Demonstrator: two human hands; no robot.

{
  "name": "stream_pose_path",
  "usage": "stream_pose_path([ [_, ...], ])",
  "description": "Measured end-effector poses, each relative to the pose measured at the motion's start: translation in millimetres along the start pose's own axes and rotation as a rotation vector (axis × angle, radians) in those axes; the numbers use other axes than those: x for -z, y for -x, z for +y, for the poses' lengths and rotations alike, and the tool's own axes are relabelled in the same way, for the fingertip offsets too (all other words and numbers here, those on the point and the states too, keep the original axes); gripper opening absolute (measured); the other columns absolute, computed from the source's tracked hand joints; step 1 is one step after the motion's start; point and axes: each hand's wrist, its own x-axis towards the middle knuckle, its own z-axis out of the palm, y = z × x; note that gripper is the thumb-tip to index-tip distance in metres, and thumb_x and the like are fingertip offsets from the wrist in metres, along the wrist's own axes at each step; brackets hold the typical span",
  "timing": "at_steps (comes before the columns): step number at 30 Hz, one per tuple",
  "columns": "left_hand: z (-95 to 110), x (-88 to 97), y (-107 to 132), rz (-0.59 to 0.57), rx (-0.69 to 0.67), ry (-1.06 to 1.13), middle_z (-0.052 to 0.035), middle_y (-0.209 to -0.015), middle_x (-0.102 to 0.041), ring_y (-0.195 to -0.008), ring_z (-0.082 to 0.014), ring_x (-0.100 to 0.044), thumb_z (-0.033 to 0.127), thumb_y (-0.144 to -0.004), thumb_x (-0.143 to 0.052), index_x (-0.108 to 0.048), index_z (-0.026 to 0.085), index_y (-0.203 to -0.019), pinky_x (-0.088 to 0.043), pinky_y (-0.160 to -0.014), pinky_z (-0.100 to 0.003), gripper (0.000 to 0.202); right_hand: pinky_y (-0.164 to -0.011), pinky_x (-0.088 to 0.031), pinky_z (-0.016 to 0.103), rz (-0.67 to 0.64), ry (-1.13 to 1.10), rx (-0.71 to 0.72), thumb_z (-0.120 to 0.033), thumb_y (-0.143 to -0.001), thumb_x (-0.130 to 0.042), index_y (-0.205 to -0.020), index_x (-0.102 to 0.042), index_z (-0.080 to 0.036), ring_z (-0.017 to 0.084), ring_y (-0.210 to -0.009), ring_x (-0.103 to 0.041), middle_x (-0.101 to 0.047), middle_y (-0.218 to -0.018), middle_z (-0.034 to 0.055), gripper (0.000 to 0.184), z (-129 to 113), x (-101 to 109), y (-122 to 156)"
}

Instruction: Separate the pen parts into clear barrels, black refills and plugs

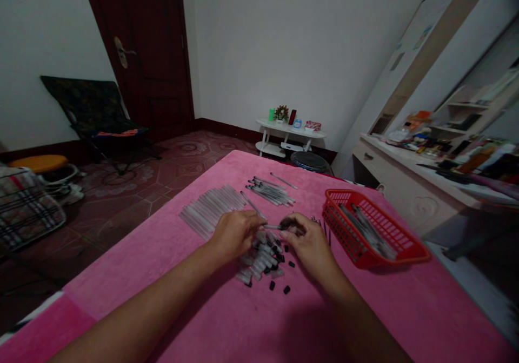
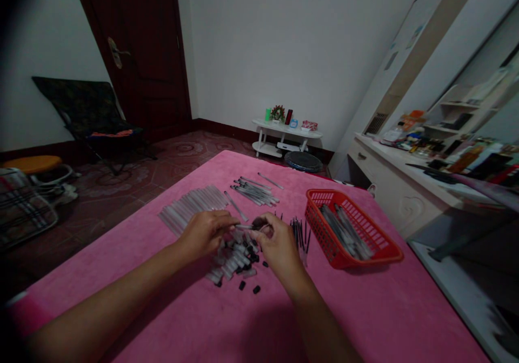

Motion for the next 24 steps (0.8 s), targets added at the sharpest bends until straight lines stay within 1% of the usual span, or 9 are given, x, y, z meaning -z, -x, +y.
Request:
stream_pose_path([
  [2,-0.4,1.1,-0.2,0.001,0.000,0.006,-0.0039,-0.077,-0.065,-0.073,-0.0158,-0.060,0.013,-0.081,-0.048,-0.068,0.021,-0.094,-0.038,-0.061,-0.024,0.026,-0.052,-0.039,0.023,-0.017,-0.035,-0.041,-0.027,-0.073,-0.063,-0.079,-0.059,-0.018,0.012,-0.055,-0.052,-0.059,-0.067,-0.0019,0.012,1.3,-0.4,0.1],
  [5,0.1,2.7,-0.7,-0.011,-0.006,0.008,-0.0036,-0.075,-0.064,-0.071,-0.0156,-0.060,0.014,-0.080,-0.049,-0.069,0.021,-0.090,-0.037,-0.060,-0.024,0.024,-0.049,-0.037,0.022,-0.052,-0.030,-0.064,-0.030,-0.080,-0.054,-0.066,-0.055,-0.018,0.011,-0.050,-0.049,-0.053,-0.057,-0.0028,0.019,3.2,-0.3,0.2],
  [8,0.8,3.5,-1.1,-0.023,-0.004,0.021,-0.0038,-0.073,-0.064,-0.072,-0.0154,-0.059,0.014,-0.080,-0.049,-0.069,0.021,-0.088,-0.037,-0.060,-0.024,0.023,-0.054,-0.039,0.022,-0.030,0.007,-0.005,-0.021,-0.074,-0.059,-0.070,-0.057,-0.018,0.011,-0.056,-0.051,-0.055,-0.061,-0.0029,0.005,4.1,-0.9,-0.1],
  [10,0.8,3.5,-1.3,-0.025,0.002,0.031,-0.0040,-0.074,-0.064,-0.072,-0.0153,-0.059,0.014,-0.080,-0.049,-0.069,0.021,-0.089,-0.038,-0.061,-0.023,0.023,-0.053,-0.039,0.021,-0.024,0.011,-0.012,-0.020,-0.069,-0.063,-0.077,-0.057,-0.018,0.011,-0.056,-0.052,-0.056,-0.064,-0.0035,0.010,4.7,-1.9,-0.1],
  [13,0.6,3.3,-1.2,-0.038,0.006,0.029,-0.0037,-0.074,-0.064,-0.072,-0.0152,-0.059,0.015,-0.081,-0.049,-0.069,0.021,-0.089,-0.038,-0.062,-0.023,0.023,-0.047,-0.036,0.021,-0.061,0.015,-0.062,-0.029,-0.076,-0.058,-0.073,-0.056,-0.018,0.011,-0.050,-0.050,-0.054,-0.058,-0.0033,0.012,5.6,-2.7,0.7],
  [15,0.7,3.3,-0.9,-0.054,0.004,0.016,-0.0032,-0.075,-0.064,-0.073,-0.0151,-0.059,0.016,-0.081,-0.049,-0.068,0.022,-0.088,-0.037,-0.062,-0.024,0.022,-0.047,-0.036,0.021,-0.084,0.021,-0.054,-0.029,-0.081,-0.052,-0.067,-0.055,-0.017,0.011,-0.049,-0.049,-0.052,-0.055,-0.0028,0.018,6.1,-2.9,1.3],
  [18,0.9,3.5,-0.4,-0.076,0.009,-0.009,-0.0022,-0.075,-0.063,-0.072,-0.0148,-0.059,0.016,-0.081,-0.048,-0.067,0.021,-0.085,-0.036,-0.061,-0.024,0.020,-0.049,-0.037,0.020,-0.055,0.018,-0.027,-0.021,-0.073,-0.058,-0.075,-0.058,-0.017,0.010,-0.052,-0.051,-0.055,-0.060,-0.0032,0.004,6.6,-3.6,1.5],
  [21,1.5,4.3,-0.3,-0.088,0.013,-0.017,-0.0019,-0.074,-0.063,-0.072,-0.0147,-0.059,0.017,-0.082,-0.048,-0.067,0.021,-0.084,-0.036,-0.062,-0.024,0.020,-0.045,-0.038,0.020,-0.058,-0.038,-0.104,-0.026,-0.072,-0.061,-0.083,-0.057,-0.017,0.011,-0.050,-0.052,-0.057,-0.063,-0.0027,0.015,6.6,-4.8,1.1],
  [24,2.6,5.4,-0.9,-0.094,0.002,-0.002,-0.0020,-0.075,-0.063,-0.072,-0.0147,-0.058,0.018,-0.082,-0.047,-0.067,0.021,-0.082,-0.035,-0.062,-0.024,0.020,-0.040,-0.035,0.021,-0.107,-0.048,-0.157,-0.033,-0.080,-0.051,-0.067,-0.055,-0.017,0.010,-0.041,-0.048,-0.053,-0.051,-0.0025,0.021,5.0,-4.2,1.5],
])
